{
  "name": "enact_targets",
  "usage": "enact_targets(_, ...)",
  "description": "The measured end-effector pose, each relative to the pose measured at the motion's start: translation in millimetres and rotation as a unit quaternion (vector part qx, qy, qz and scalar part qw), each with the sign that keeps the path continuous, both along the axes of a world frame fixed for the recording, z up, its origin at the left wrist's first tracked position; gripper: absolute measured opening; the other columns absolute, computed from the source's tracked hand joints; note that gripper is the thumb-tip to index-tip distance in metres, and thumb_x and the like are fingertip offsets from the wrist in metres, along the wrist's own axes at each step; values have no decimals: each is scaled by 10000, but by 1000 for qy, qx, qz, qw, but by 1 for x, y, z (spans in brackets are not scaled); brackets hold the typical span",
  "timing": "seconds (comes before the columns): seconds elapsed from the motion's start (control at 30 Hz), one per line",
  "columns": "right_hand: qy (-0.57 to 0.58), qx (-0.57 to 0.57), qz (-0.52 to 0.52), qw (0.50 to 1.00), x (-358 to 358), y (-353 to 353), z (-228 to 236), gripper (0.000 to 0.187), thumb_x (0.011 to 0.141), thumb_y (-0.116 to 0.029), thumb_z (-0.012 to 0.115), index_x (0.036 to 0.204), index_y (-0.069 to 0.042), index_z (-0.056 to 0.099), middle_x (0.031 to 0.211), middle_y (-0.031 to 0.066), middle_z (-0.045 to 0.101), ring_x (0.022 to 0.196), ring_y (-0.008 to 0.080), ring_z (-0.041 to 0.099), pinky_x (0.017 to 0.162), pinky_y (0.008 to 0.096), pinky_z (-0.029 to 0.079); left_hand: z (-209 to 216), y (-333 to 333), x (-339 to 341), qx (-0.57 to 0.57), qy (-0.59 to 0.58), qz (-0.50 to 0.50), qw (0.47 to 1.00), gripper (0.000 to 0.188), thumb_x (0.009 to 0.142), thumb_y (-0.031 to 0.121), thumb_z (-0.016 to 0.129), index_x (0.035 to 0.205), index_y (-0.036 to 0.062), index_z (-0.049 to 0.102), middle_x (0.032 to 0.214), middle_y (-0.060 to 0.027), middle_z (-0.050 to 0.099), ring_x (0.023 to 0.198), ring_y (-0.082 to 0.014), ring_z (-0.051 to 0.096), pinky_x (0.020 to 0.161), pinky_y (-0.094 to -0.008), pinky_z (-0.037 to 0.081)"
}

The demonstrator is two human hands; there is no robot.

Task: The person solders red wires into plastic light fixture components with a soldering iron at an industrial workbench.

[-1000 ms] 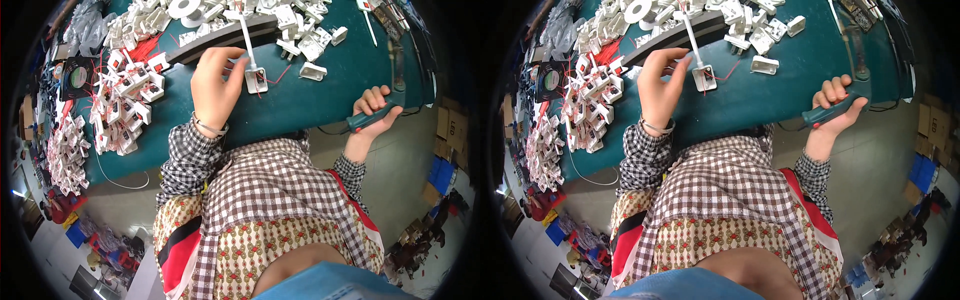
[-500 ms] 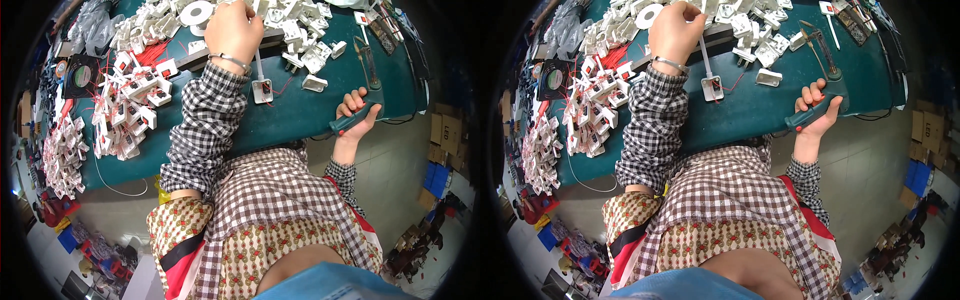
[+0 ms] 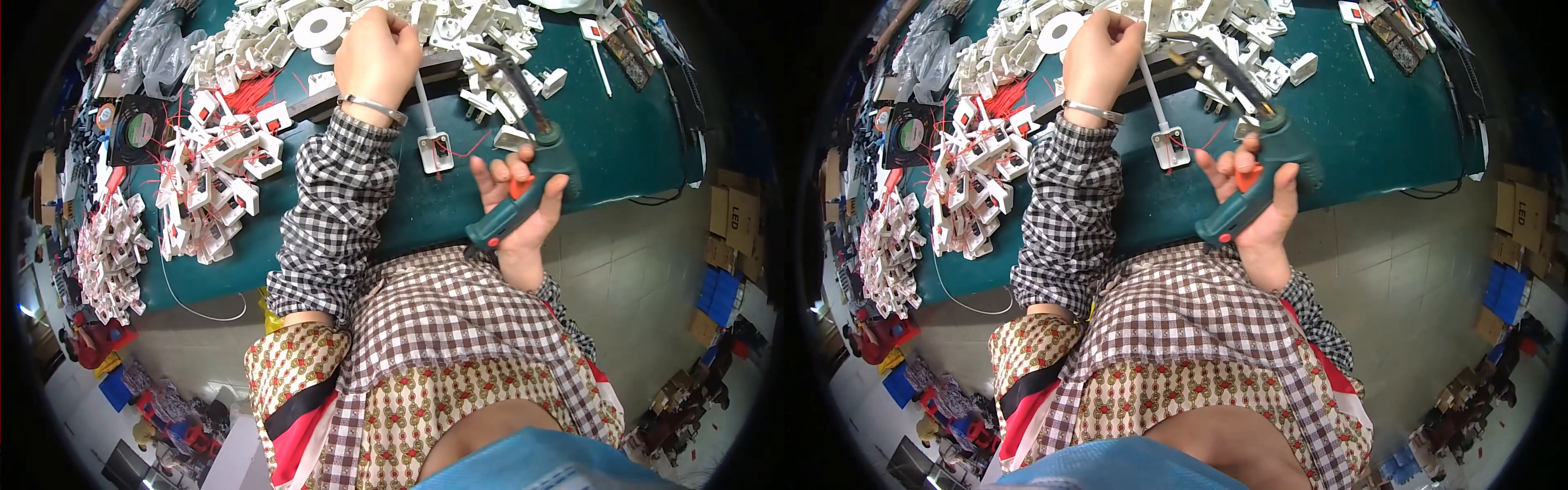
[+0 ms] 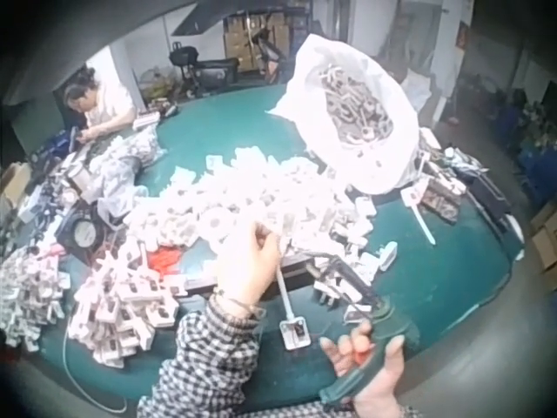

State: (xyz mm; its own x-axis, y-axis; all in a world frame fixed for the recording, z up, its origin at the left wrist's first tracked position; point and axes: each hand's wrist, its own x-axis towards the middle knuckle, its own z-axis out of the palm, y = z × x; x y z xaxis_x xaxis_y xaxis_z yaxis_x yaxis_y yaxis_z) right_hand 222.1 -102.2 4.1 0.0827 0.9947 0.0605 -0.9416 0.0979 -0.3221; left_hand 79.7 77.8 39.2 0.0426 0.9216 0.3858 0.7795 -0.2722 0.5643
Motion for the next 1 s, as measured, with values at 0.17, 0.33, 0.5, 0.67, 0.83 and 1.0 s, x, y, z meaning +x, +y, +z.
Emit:
enact_targets(0.17, -3, -28, -10, 1000, -17, 9, -7, 531, 804, -492, 603, 1090, -56, 502, 814, 7, 596, 940, 188, 549, 1064, 521, 252, 14, -10, 2, -21, -213, -50, 976, 122, 819, 164, 576, 805, 43, 566, 702, -137, 585, 639, -293, 578, 603, -387, 466)
enact_targets(0.33, 4, -43, -15, 999, -18, 12, -12, 532, 803, -490, 604, 1101, -61, 501, 841, 14, 620, 992, 206, 541, 1070, 533, 243, 7, -3, -2, 137, -93, -26, 986, 142, 839, 165, 575, 863, 28, 546, 714, -143, 580, 621, -302, 561, 586, -374, 457)
enact_targets(0.5, -25, -44, -18, 999, -19, 11, -14, 530, 806, -485, 604, 1103, -57, 502, 841, 18, 618, 1007, 216, 538, 1068, 536, 244, 18, 0, 2, 90, -126, 26, 988, 177, 853, 199, 561, 909, 34, 531, 745, -159, 601, 673, -323, 598, 577, -409, 457)
enact_targets(0.67, -61, -89, -26, 994, -23, 11, -5, 509, 771, -482, 649, 1068, -104, 481, 795, -34, 560, 954, 173, 523, 1073, 567, 209, 36, -5, -5, -27, -74, 50, 996, 280, 845, 265, 578, 1021, 55, 517, 750, -169, 616, 692, -323, 614, 594, -406, 474)
enact_targets(0.83, -21, -29, -7, 999, 2, 1, -9, 575, 784, -504, 620, 1123, -60, 482, 876, 14, 570, 916, 189, 548, 1009, 500, 355, 24, -51, -23, 91, -80, -74, 990, 188, 767, 147, 666, 922, 52, 621, 783, -65, 603, 673, -243, 585, 626, -337, 464)
enact_targets(1.0, -28, -13, -18, 999, 20, 10, -4, 551, 784, -503, 623, 1107, -81, 476, 882, -5, 557, 893, 172, 546, 957, 447, 416, -5, -80, -22, 19, -25, -350, 936, 176, 671, 88, 680, 824, 70, 594, 870, -53, 529, 801, -257, 517, 677, -360, 431)
